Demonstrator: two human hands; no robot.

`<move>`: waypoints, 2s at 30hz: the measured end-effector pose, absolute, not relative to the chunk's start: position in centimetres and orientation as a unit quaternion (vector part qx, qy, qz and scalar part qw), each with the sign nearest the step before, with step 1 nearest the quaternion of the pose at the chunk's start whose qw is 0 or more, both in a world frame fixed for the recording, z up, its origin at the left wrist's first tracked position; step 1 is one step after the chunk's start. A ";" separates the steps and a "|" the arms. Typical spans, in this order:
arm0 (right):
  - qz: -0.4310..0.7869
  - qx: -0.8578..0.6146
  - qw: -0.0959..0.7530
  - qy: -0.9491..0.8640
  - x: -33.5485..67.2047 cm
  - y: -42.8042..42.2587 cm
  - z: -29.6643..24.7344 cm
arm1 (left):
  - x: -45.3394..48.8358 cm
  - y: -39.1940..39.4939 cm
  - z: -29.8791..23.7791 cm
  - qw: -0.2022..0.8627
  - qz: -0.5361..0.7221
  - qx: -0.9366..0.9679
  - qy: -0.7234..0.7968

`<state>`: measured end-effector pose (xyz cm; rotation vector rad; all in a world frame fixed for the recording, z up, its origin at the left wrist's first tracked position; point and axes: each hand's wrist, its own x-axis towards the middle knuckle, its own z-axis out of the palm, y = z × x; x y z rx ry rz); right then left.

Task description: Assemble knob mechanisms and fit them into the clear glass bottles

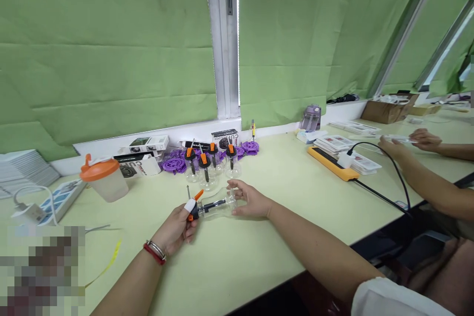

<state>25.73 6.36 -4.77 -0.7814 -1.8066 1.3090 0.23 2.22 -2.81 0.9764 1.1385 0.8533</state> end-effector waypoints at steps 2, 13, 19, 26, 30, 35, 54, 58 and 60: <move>0.526 -0.307 0.384 -0.694 25.6 6.4 -4.8 | 0.2 2.2 -2.7 0.649 0.379 0.427 0.503; 0.440 -0.343 0.385 -0.735 25.3 6.6 -5.2 | 0.2 2.2 -2.5 0.650 0.376 0.419 0.510; 0.499 -0.306 0.384 -0.714 25.8 6.6 -5.5 | 0.1 2.4 -2.9 0.648 0.381 0.420 0.508; 0.517 -0.311 0.365 -0.709 26.0 6.6 -5.6 | -0.1 2.4 -2.9 0.643 0.380 0.431 0.506; 0.534 -0.305 0.383 -0.690 25.6 6.5 -5.6 | 0.1 2.2 -2.5 0.636 0.384 0.435 0.509; 0.510 -0.317 0.380 -0.704 25.4 6.3 -5.4 | 0.3 2.1 -2.3 0.633 0.391 0.440 0.503; 0.552 -0.348 0.356 -0.669 25.1 6.4 -5.6 | 0.4 1.9 -1.9 0.619 0.385 0.466 0.502; 0.587 -0.301 0.364 -0.657 25.0 5.9 -5.2 | -0.2 2.1 -2.0 0.608 0.404 0.466 0.500; 0.596 -0.279 0.374 -0.653 25.1 5.7 -4.8 | -0.4 2.2 -2.1 0.609 0.413 0.458 0.499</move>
